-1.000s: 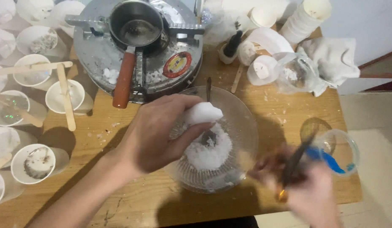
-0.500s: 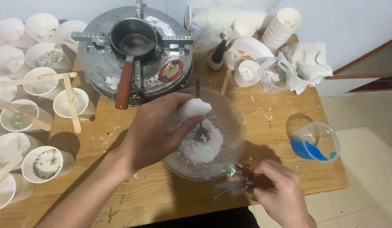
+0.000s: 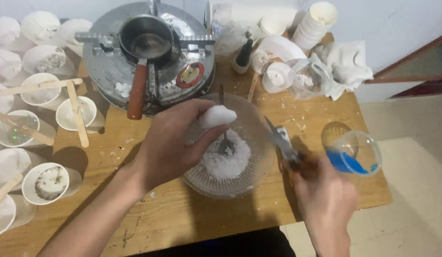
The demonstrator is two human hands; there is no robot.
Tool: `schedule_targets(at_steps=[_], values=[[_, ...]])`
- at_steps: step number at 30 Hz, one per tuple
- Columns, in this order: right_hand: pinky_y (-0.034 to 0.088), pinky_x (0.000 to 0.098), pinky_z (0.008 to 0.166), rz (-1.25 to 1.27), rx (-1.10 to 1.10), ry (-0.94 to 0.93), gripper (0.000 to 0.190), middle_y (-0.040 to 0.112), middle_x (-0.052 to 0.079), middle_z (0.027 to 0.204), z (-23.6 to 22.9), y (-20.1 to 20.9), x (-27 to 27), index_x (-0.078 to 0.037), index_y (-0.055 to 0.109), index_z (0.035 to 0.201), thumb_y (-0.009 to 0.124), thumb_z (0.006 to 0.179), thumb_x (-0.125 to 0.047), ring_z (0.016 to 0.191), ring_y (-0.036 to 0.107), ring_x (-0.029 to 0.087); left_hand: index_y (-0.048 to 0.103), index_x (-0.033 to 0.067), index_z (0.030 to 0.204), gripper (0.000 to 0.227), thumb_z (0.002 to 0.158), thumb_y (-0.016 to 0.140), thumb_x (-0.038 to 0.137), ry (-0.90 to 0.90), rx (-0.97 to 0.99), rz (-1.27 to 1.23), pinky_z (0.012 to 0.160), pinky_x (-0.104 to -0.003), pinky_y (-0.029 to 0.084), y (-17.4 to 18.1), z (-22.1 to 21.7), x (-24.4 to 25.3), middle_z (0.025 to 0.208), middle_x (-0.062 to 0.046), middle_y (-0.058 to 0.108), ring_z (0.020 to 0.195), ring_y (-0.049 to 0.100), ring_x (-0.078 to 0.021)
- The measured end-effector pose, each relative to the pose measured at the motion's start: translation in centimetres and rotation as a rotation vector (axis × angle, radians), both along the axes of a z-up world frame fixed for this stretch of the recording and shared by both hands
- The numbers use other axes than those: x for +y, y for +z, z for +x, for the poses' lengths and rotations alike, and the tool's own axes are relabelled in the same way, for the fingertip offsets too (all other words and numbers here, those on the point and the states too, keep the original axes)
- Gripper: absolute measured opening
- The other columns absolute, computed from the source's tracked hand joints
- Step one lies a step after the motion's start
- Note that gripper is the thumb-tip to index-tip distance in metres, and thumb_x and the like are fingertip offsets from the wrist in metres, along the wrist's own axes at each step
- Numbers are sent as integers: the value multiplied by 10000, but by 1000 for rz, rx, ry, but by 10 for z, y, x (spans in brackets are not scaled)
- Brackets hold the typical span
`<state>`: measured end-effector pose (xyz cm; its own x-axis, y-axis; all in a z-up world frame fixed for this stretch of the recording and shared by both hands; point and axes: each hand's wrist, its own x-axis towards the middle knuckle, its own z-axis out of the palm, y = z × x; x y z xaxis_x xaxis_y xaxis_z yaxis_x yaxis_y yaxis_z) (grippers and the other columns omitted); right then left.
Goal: Preparing a wax base by cutting a solid material with scissors into a bowl of powder and stirring the mixture.
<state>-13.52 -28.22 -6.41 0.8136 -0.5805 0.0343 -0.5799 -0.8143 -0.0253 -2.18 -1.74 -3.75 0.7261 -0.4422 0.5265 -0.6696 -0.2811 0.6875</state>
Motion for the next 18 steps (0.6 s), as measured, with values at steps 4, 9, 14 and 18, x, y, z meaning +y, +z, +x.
schedule_targets(at_steps=[4,9,14,18], values=[[531,456,524,-133,-303,266,366,783,6,803,26,-15,-9,-165,756,962,802,902,-523,607,716,286,642,-4,1186,331,961,728,223,10,-46,29,733,-342,580,-4,2,-1,1085,-120,751,925,733,-249],[502,519,581,-96,-297,174,209,779,85,810,60,-6,-9,-166,783,1008,795,879,-330,651,706,374,638,-17,1189,339,960,726,218,-15,-50,33,754,-338,597,-5,0,-2,1085,-129,748,941,731,-253],[432,397,577,155,-416,202,322,733,45,842,64,35,3,-126,757,977,839,895,-426,683,594,259,639,-24,1171,327,962,728,211,-9,-85,12,771,-355,589,-4,0,-1,1077,-142,746,946,728,-268],[276,252,502,393,-497,706,360,497,-53,630,71,45,-15,-144,560,761,835,910,-321,544,336,61,641,-25,1147,328,956,742,222,1,-133,2,757,-369,570,-4,0,1,1051,-156,743,933,716,-283]])
